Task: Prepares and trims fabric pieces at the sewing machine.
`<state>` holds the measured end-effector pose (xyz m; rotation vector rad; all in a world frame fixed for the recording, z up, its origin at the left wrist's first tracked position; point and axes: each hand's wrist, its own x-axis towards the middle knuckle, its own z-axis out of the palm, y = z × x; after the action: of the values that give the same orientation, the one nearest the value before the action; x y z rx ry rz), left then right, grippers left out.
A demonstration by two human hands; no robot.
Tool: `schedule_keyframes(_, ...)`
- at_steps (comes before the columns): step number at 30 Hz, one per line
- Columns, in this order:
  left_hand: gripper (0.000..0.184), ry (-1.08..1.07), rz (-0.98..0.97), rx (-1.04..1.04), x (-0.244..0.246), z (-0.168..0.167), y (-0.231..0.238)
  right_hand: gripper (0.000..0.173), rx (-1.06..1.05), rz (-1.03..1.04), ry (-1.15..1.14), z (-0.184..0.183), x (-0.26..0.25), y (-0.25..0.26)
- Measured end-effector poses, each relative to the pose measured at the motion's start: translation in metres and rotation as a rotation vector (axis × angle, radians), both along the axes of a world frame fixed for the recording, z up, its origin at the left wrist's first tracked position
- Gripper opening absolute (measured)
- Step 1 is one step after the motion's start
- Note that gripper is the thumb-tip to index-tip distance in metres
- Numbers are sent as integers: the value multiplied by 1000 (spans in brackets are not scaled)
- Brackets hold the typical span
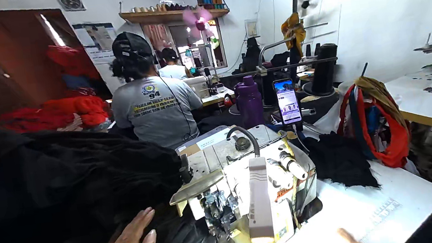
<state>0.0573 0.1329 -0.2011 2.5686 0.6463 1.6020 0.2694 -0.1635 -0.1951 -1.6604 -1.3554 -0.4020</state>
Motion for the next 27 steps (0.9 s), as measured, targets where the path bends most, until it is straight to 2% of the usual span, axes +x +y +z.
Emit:
schedule_keyframes(2, 40, 10, -13, -19, 0, -2, 1, 21, -77, -138, 73, -6, 31, -10)
schedule_keyframes(4, 40, 5, -18, -14, 0, -3, 3, 28, -223, -163, 134, -22, 48, -17)
schedule_keyframes(7, 39, -1, -23, -1, 0, -4, 3, 32, -483, -145, 111, -41, 45, -21)
schedule_keyframes(9, 39, -6, -21, -2, -1, -6, 5, 33, -530, -176, 26, -45, 38, -20)
schedule_keyframes(15, 37, -12, 7, 28, -1, -4, 5, 30, -336, -215, 84, -55, 38, -20)
schedule_keyframes(22, 35, -1, 16, 9, -1, -2, 1, 45, -294, -238, 357, -44, 38, -22)
schedule_keyframes(27, 34, -16, 13, 11, -1, -3, 2, 59, -29, -279, 501, -51, 40, -33)
